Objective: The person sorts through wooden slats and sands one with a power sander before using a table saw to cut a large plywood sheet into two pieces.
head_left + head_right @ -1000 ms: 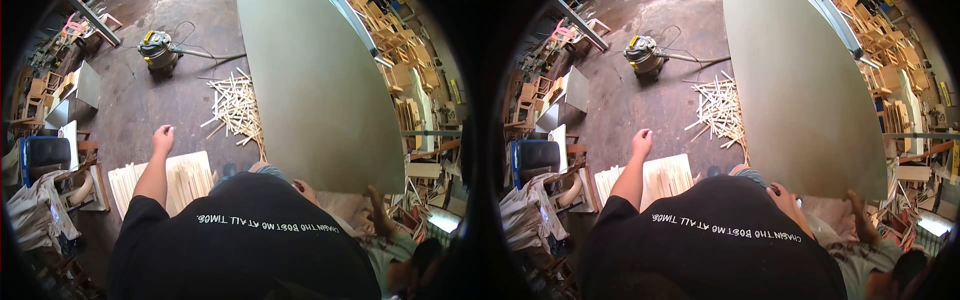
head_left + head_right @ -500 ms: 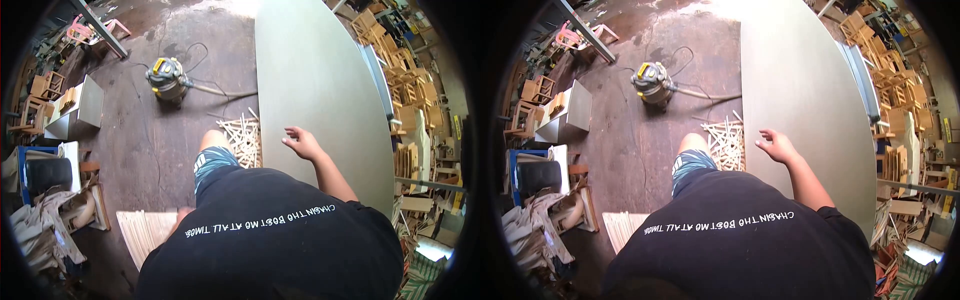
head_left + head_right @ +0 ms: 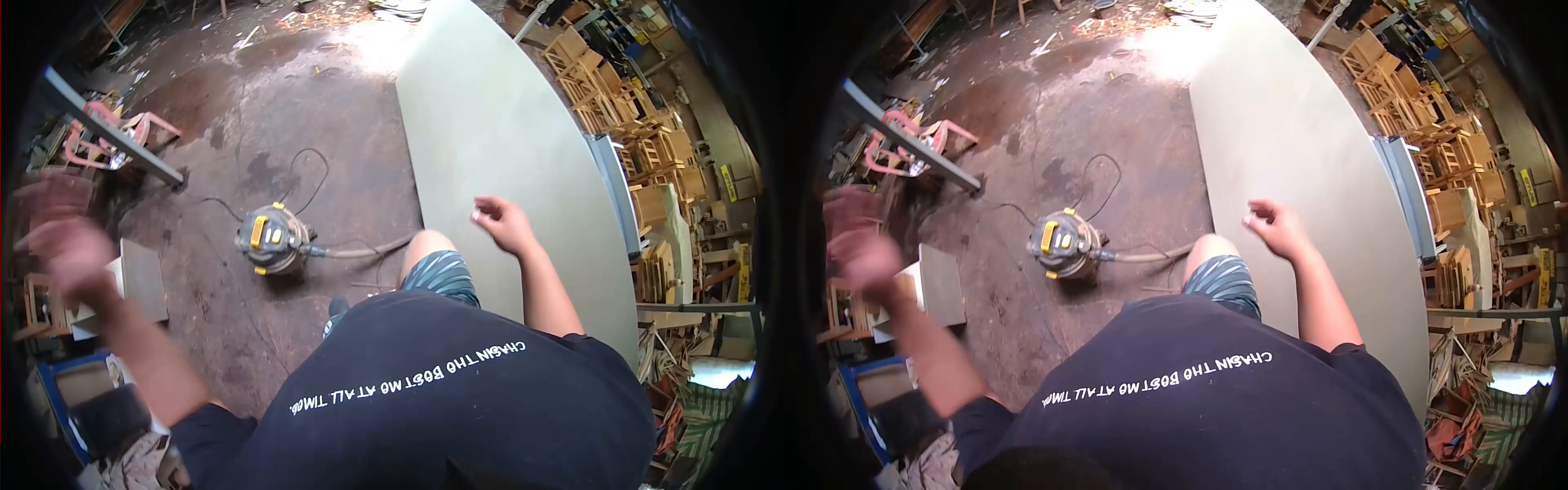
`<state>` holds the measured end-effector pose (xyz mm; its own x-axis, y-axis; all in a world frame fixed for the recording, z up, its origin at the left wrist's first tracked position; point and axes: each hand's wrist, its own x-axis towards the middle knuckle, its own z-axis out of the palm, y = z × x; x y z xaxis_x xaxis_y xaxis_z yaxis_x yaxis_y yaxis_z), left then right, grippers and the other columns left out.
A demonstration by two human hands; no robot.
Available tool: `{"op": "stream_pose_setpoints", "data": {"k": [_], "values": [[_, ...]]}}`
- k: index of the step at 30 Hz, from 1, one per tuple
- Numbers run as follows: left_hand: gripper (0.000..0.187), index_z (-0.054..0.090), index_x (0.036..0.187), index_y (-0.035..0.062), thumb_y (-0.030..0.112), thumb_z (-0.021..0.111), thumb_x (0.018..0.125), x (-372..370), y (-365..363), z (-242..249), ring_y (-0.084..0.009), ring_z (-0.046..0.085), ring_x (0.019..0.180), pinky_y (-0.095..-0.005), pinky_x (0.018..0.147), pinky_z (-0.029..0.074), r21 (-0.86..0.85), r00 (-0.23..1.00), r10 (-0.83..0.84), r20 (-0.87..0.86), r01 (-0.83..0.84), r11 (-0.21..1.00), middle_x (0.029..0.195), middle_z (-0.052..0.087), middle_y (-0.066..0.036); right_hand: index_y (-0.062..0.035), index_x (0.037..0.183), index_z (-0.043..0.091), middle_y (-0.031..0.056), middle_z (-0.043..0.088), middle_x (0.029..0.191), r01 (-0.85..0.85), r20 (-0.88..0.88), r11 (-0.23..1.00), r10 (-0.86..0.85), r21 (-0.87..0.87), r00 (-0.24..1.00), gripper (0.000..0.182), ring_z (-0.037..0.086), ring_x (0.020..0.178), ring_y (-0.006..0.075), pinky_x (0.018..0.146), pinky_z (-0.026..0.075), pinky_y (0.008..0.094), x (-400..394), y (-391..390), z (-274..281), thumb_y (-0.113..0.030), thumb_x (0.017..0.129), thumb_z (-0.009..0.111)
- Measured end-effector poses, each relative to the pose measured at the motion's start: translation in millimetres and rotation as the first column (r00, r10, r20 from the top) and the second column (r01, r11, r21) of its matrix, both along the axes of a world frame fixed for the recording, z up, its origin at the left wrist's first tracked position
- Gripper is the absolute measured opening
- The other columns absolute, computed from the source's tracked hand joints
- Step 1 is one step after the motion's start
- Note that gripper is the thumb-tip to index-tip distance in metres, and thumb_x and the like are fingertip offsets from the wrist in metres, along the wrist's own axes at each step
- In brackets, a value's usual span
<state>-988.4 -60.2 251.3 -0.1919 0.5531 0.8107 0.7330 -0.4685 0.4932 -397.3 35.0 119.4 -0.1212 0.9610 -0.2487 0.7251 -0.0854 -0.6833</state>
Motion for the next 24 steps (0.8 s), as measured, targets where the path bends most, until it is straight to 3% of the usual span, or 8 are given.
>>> {"op": "stream_pose_setpoints", "data": {"k": [1,2,6,10,13,15,17,24], "values": [[0.034,0.065,0.123,-0.001,0.025,0.057,0.103,16,16,57,-0.0325,0.065,0.106,-0.0415,0.097,0.051,0.189,0.976,-0.171,-0.138,0.195,0.962,0.116,0.069,-0.019,-0.0017,0.13,0.066,0.0168,0.073,0.121,0.064,-0.114,0.997,-0.058,0.05,0.992,0.044,0.07,0.11,0.023,0.098,0.055,0.0373,9,36,-6,-0.024,0.093,0.076],[0.034,0.065,0.123,-0.001,0.025,0.056,0.103,36,25,98,-0.0322,0.065,0.106,-0.0415,0.097,0.051,0.305,0.91,-0.296,-0.291,0.381,0.873,0.116,0.069,-0.019,-0.0015,0.13,0.066,0.0172,0.072,0.121,0.085,-0.075,0.993,-0.079,0.084,0.994,0.044,0.069,0.111,0.0231,0.098,0.055,0.0372,8,67,0,-0.023,0.093,0.076],[0.034,0.065,0.123,-0.0011,0.025,0.056,0.103,110,85,159,-0.0313,0.065,0.106,-0.0414,0.096,0.051,0.333,0.59,-0.489,-0.643,0.79,0.515,0.115,0.069,-0.019,-0.0017,0.13,0.066,0.0175,0.073,0.12,0.035,0.109,0.992,-0.049,0.121,0.993,0.044,0.07,0.112,0.0236,0.098,0.056,0.0369,-5,170,6,-0.022,0.092,0.076],[0.034,0.064,0.123,-0.0011,0.025,0.055,0.103,162,186,151,-0.0303,0.065,0.106,-0.0412,0.095,0.051,0.278,0.511,-0.511,-0.691,0.841,0.465,0.115,0.069,-0.019,-0.003,0.128,0.068,0.0168,0.074,0.116,-0.016,0.012,1.0,0.016,0.006,1.0,0.044,0.072,0.108,0.0238,0.096,0.057,0.0387,-2,290,-43,-0.025,0.091,0.076],[0.034,0.064,0.123,-0.0012,0.025,0.054,0.104,190,285,150,-0.0296,0.065,0.105,-0.0411,0.095,0.051,0.29,0.531,-0.516,-0.672,0.83,0.477,0.115,0.069,-0.019,-0.0042,0.129,0.067,0.0199,0.073,0.12,-0.217,0.272,0.969,0.243,-0.121,0.931,0.048,0.07,0.114,0.0299,0.098,0.056,0.0409,-1,396,-70,-0.03,0.09,0.076],[0.034,0.064,0.123,-0.0012,0.025,0.054,0.104,202,350,155,-0.0291,0.065,0.105,-0.0411,0.094,0.051,0.286,0.525,-0.533,-0.664,0.836,0.468,0.115,0.069,-0.019,-0.0056,0.132,0.065,0.0196,0.072,0.123,-0.376,0.302,0.892,0.442,-0.252,0.845,0.051,0.068,0.118,0.031,0.101,0.054,0.0416,-4,458,-65,-0.033,0.09,0.076],[0.035,0.064,0.123,-0.0012,0.025,0.053,0.104,206,403,163,-0.0286,0.065,0.105,-0.041,0.094,0.052,0.266,0.521,-0.538,-0.662,0.835,0.482,0.115,0.069,-0.019,-0.006,0.134,0.064,0.0194,0.071,0.125,-0.398,0.183,0.885,0.444,-0.242,0.877,0.054,0.067,0.121,0.0312,0.102,0.053,0.0412,-12,517,-52,-0.035,0.09,0.076],[0.035,0.064,0.122,-0.0014,0.026,0.052,0.104,193,603,159,-0.0269,0.065,0.105,-0.0408,0.093,0.052,0.209,0.388,-0.664,-0.639,0.919,0.335,0.114,0.068,-0.018,-0.0058,0.133,0.064,0.0201,0.071,0.123,-0.334,0.239,0.935,0.354,-0.121,0.904,0.054,0.069,0.115,0.0335,0.099,0.054,0.0434,-17,699,-50,-0.037,0.09,0.075]]}}
